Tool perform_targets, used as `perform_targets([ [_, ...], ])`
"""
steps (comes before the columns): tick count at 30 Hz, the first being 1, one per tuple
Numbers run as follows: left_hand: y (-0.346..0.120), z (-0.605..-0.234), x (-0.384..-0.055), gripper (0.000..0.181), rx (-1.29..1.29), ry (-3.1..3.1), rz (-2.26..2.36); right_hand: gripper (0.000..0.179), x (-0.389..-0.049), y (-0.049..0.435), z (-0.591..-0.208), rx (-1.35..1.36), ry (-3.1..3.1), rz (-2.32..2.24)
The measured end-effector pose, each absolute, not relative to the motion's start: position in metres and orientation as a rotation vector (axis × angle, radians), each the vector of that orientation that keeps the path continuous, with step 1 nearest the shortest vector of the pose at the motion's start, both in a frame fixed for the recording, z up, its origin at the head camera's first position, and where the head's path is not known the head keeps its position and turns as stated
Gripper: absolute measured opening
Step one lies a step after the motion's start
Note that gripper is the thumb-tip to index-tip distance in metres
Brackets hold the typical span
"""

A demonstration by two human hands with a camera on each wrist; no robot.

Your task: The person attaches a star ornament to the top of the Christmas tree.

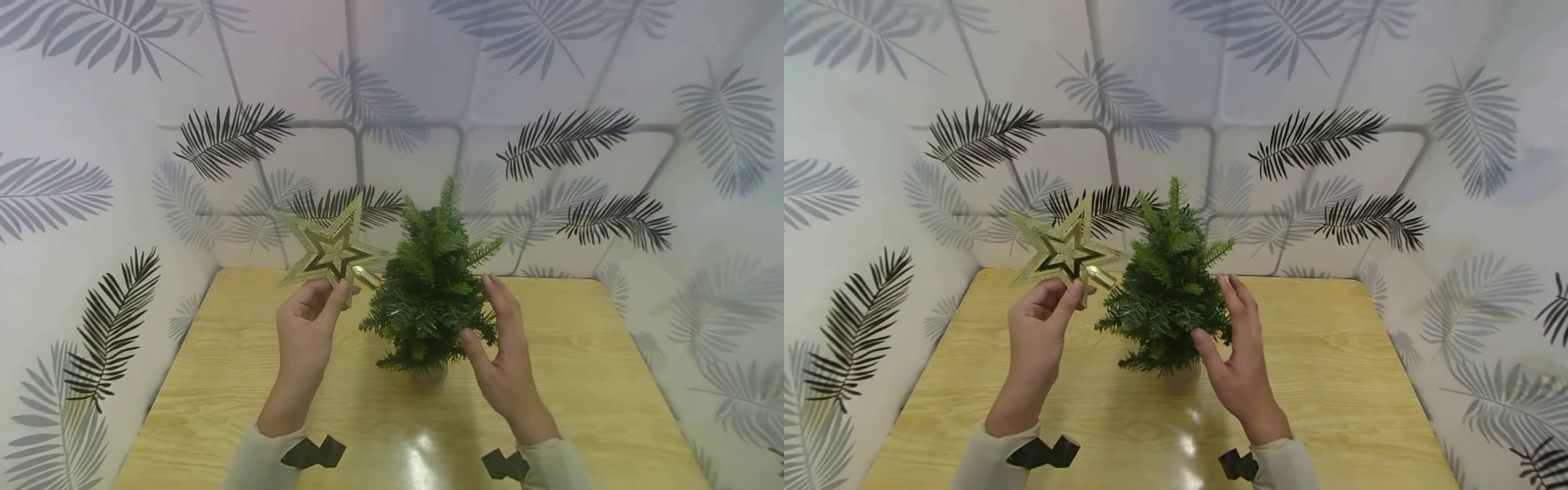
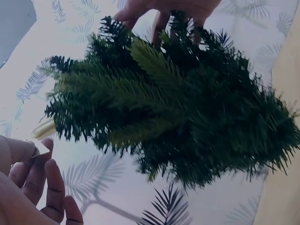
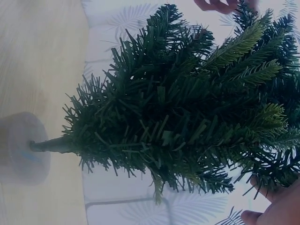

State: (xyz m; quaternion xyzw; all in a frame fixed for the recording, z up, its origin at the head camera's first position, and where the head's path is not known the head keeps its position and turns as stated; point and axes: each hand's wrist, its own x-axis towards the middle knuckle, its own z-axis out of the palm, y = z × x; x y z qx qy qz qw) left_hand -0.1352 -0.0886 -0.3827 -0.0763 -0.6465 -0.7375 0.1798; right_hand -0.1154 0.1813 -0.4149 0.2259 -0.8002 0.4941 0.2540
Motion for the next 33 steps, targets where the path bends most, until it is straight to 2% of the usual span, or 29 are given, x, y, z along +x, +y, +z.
perform_targets([
  [5,-0.078,-0.369,-0.142,0.018,-0.280,-1.821,-2.052,0.070,-0.118,0.180,-0.411,0.625,-2.171,1.339],
  [12,-0.073,-0.349,-0.151,0.018,-0.284,-1.832,-1.980,0.054,-0.119,0.179,-0.406,0.665,-2.131,1.350],
  [20,-0.068,-0.327,-0.163,0.015,-0.400,-1.794,-1.920,0.058,-0.124,0.176,-0.400,0.713,-2.043,1.327],
  [33,-0.064,-0.298,-0.180,0.015,-0.496,-1.686,-1.935,0.054,-0.127,0.173,-0.396,0.702,-2.024,1.320],
])
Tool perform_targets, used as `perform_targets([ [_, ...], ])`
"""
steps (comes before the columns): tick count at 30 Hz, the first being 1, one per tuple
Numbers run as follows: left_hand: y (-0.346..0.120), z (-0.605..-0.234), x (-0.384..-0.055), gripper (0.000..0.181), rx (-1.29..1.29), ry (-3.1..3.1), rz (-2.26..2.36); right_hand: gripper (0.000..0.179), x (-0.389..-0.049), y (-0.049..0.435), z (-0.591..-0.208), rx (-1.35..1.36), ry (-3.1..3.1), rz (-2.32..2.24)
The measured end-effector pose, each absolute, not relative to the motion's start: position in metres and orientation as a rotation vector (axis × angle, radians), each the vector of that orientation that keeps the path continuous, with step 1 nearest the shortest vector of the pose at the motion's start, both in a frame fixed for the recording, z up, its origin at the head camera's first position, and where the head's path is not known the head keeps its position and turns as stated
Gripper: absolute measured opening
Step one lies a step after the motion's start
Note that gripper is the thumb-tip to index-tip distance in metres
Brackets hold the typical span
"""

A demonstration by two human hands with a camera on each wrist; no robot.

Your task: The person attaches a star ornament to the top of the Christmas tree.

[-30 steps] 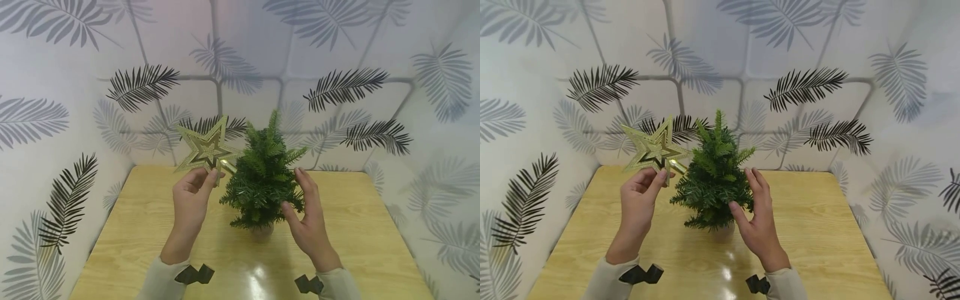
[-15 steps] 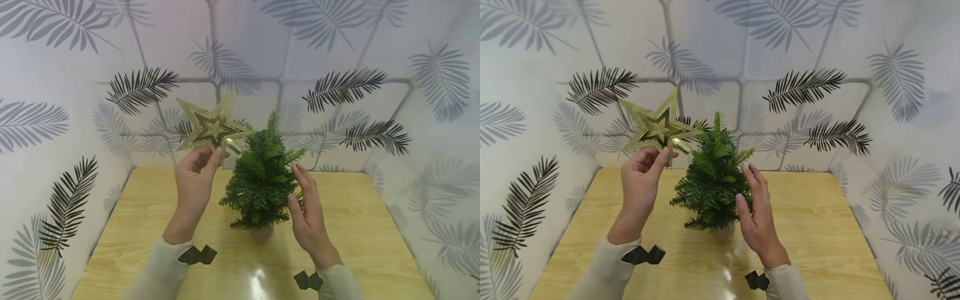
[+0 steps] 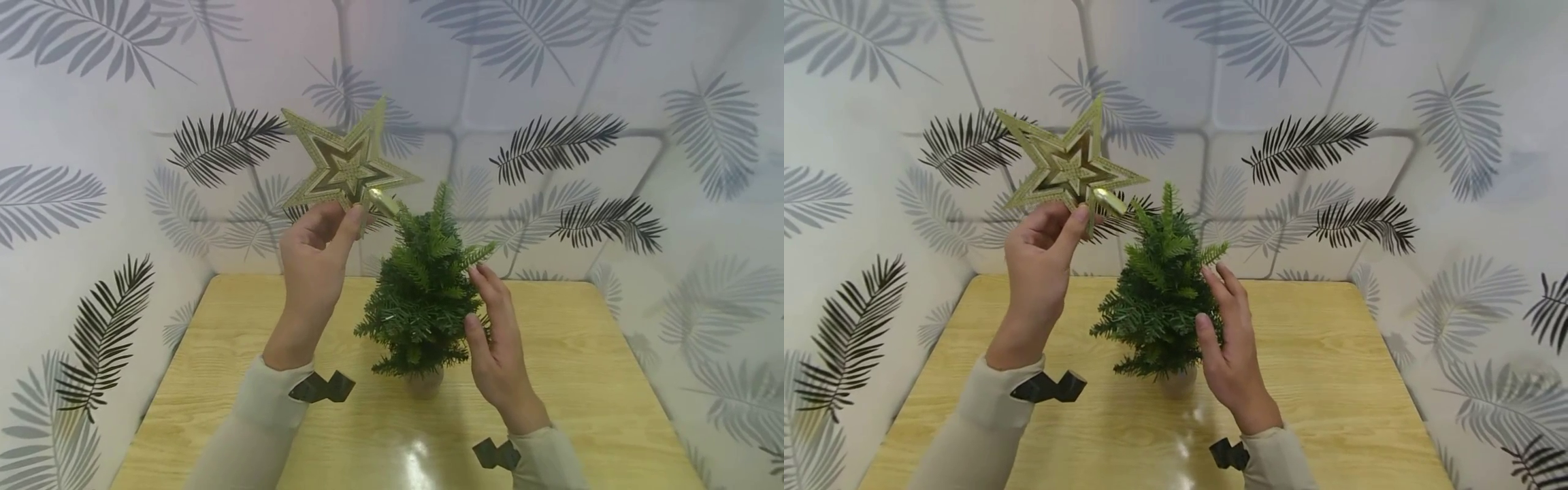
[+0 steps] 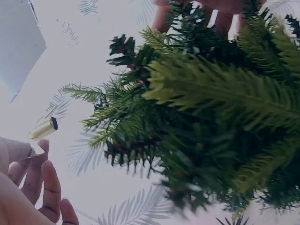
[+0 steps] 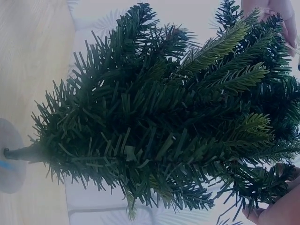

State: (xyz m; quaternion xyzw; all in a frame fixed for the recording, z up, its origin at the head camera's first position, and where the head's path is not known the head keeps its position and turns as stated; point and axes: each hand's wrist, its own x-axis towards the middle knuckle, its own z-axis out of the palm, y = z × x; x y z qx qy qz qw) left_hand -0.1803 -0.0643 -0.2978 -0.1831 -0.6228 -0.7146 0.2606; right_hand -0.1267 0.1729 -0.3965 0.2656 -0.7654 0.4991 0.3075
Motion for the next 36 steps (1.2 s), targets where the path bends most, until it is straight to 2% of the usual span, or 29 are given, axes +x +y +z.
perform_targets([
  [13,-0.036,-0.271,-0.197,0.019,-0.635,-1.709,-1.916,0.055,-0.128,0.172,-0.401,0.701,-2.010,1.328],
  [36,-0.027,-0.248,-0.201,0.023,-0.662,-1.831,-1.801,0.056,-0.132,0.160,-0.386,0.689,-1.975,1.300],
])
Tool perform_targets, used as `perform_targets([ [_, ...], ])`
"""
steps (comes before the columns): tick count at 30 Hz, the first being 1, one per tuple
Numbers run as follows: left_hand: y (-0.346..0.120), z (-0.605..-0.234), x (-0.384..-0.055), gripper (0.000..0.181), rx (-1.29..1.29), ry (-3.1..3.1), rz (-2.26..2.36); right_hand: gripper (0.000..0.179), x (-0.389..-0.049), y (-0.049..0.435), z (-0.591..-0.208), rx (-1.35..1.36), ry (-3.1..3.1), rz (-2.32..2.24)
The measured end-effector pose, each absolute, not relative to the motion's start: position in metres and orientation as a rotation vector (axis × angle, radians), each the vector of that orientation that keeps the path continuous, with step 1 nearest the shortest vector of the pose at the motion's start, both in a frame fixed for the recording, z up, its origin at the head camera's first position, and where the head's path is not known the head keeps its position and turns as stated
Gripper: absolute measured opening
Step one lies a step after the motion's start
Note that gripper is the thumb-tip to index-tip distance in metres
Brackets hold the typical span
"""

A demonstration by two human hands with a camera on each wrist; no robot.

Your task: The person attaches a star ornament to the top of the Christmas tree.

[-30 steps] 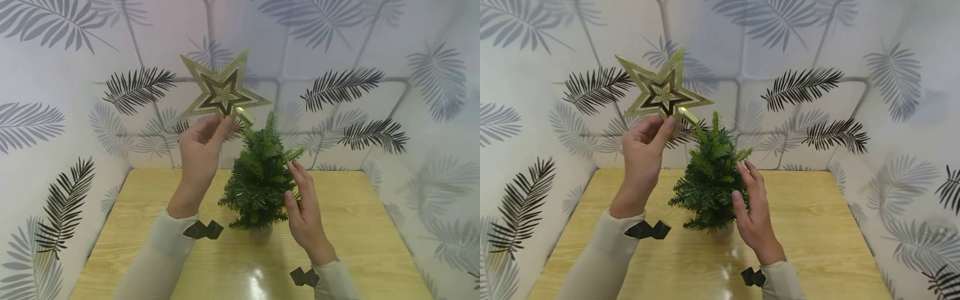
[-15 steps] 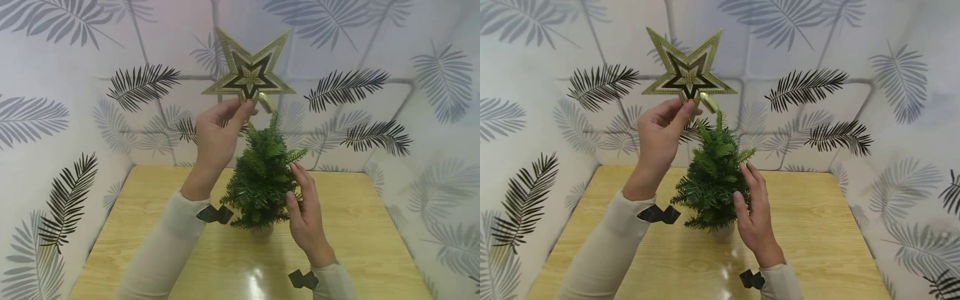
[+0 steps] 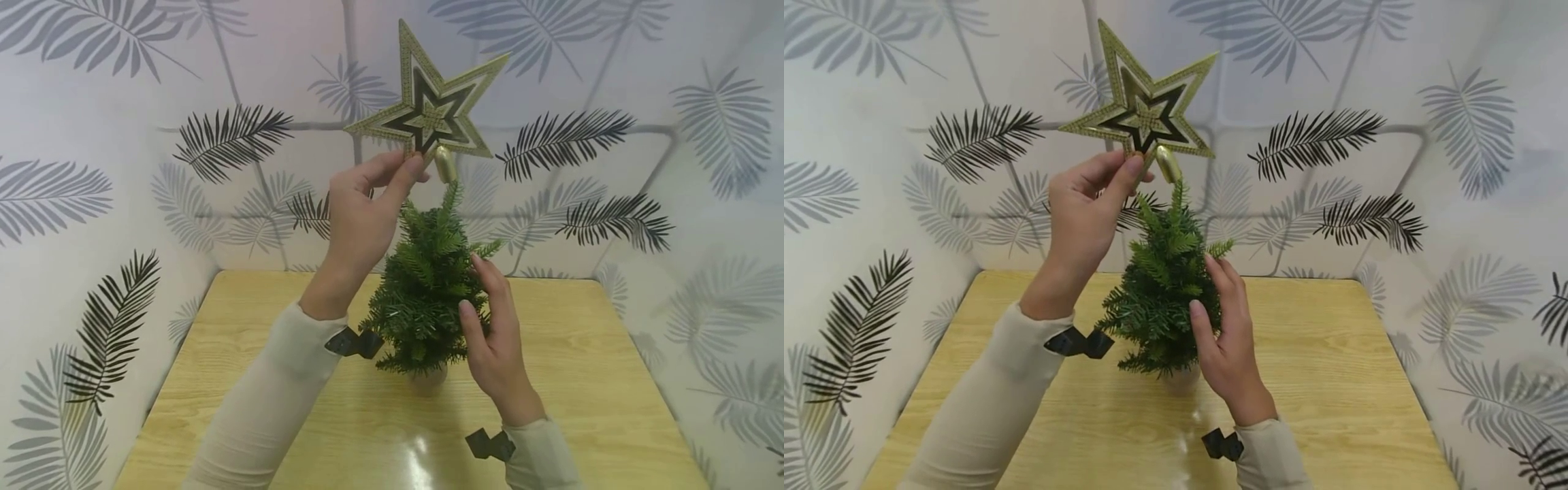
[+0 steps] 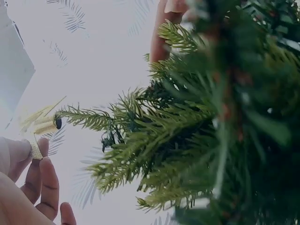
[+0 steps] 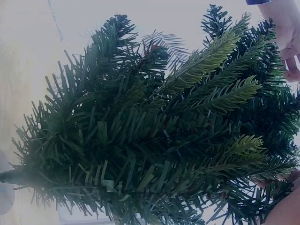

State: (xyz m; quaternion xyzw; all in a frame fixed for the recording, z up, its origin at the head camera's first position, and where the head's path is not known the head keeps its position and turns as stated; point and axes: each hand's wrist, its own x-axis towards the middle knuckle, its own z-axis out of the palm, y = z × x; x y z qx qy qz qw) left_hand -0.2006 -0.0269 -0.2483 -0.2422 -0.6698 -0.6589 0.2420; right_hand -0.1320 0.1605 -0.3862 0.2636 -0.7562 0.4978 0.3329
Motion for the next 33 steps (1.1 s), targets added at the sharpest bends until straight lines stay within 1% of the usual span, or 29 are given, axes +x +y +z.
perform_targets([
  [9,-0.021,-0.250,-0.201,0.021,-0.678,-1.846,-1.804,0.057,-0.128,0.158,-0.390,0.672,-1.970,1.323],
  [22,-0.028,-0.249,-0.204,0.020,-0.722,-1.924,-1.756,0.056,-0.129,0.158,-0.388,0.680,-1.974,1.306],
  [33,-0.036,-0.256,-0.202,0.021,-0.734,-2.003,-1.795,0.057,-0.126,0.158,-0.388,0.658,-1.995,1.304],
])
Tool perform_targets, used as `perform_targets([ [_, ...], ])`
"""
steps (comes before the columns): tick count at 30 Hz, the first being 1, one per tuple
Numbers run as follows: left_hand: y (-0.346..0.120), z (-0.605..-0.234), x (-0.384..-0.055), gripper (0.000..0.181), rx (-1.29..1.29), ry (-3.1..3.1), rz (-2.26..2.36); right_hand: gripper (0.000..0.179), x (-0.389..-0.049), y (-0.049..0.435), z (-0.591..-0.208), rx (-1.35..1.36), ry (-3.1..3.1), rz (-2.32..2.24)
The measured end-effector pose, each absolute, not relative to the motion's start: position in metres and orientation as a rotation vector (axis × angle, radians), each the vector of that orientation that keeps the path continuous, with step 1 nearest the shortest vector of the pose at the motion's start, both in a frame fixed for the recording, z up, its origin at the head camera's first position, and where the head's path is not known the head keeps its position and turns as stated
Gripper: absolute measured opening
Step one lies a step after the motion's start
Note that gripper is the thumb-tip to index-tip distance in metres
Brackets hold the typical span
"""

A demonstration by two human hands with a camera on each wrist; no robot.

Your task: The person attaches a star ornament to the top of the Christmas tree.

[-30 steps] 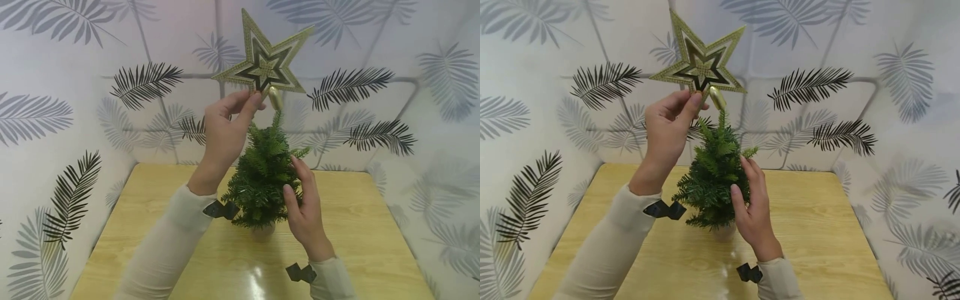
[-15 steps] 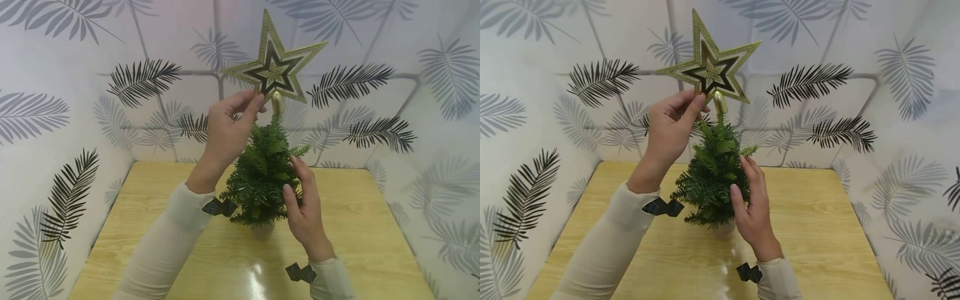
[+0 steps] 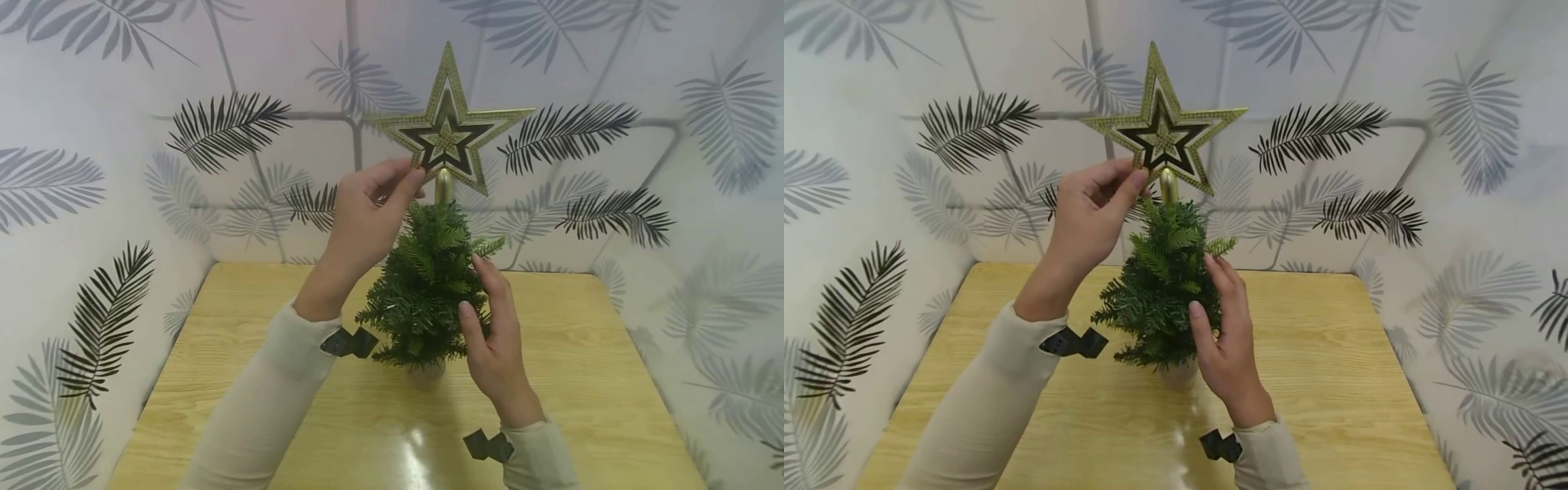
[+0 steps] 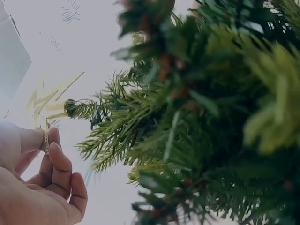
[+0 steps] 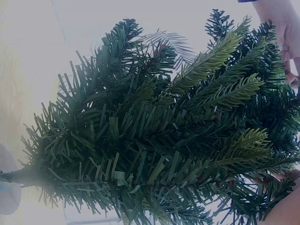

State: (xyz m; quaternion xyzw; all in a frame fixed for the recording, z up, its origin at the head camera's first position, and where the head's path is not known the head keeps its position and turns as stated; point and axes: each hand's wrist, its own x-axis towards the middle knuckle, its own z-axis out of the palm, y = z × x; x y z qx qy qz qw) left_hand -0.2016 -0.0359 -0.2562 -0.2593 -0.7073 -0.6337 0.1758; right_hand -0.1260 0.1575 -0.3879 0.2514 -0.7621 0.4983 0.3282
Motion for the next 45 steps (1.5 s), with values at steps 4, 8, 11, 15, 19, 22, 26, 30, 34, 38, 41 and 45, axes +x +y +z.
perform_targets([
  [4,-0.038,-0.257,-0.200,0.021,-0.767,-2.015,-1.778,0.057,-0.125,0.157,-0.388,0.656,-1.998,1.302],
  [8,-0.040,-0.256,-0.199,0.022,-0.786,-2.042,-1.735,0.057,-0.123,0.157,-0.388,0.662,-1.999,1.309],
  [11,-0.040,-0.255,-0.198,0.024,-0.789,-2.061,-1.697,0.056,-0.124,0.157,-0.387,0.666,-1.997,1.313],
  [15,-0.041,-0.251,-0.197,0.023,-0.806,-2.071,-1.648,0.057,-0.124,0.156,-0.386,0.668,-1.993,1.323],
  [19,-0.043,-0.250,-0.198,0.021,-0.805,-2.066,-1.641,0.057,-0.124,0.155,-0.385,0.678,-1.989,1.329],
  [22,-0.044,-0.252,-0.199,0.020,-0.767,-2.057,-1.673,0.057,-0.124,0.155,-0.386,0.689,-1.983,1.330],
  [26,-0.044,-0.255,-0.201,0.019,-0.742,-2.029,-1.711,0.057,-0.123,0.154,-0.386,0.691,-1.979,1.325],
  [30,-0.040,-0.256,-0.199,0.018,-0.731,-2.007,-1.756,0.057,-0.121,0.155,-0.387,0.681,-1.989,1.312],
  [34,-0.040,-0.258,-0.197,0.020,-0.738,-2.015,-1.775,0.057,-0.119,0.155,-0.387,0.671,-1.994,1.311],
  [38,-0.044,-0.264,-0.197,0.022,-0.730,-2.033,-1.747,0.054,-0.120,0.156,-0.386,0.685,-1.988,1.305],
  [41,-0.050,-0.273,-0.196,0.024,-0.707,-2.052,-1.717,0.052,-0.123,0.159,-0.387,0.727,-1.968,1.301],
  [45,-0.059,-0.288,-0.196,0.029,-0.719,-2.083,-1.620,0.058,-0.126,0.169,-0.390,0.783,-1.952,1.274],
])
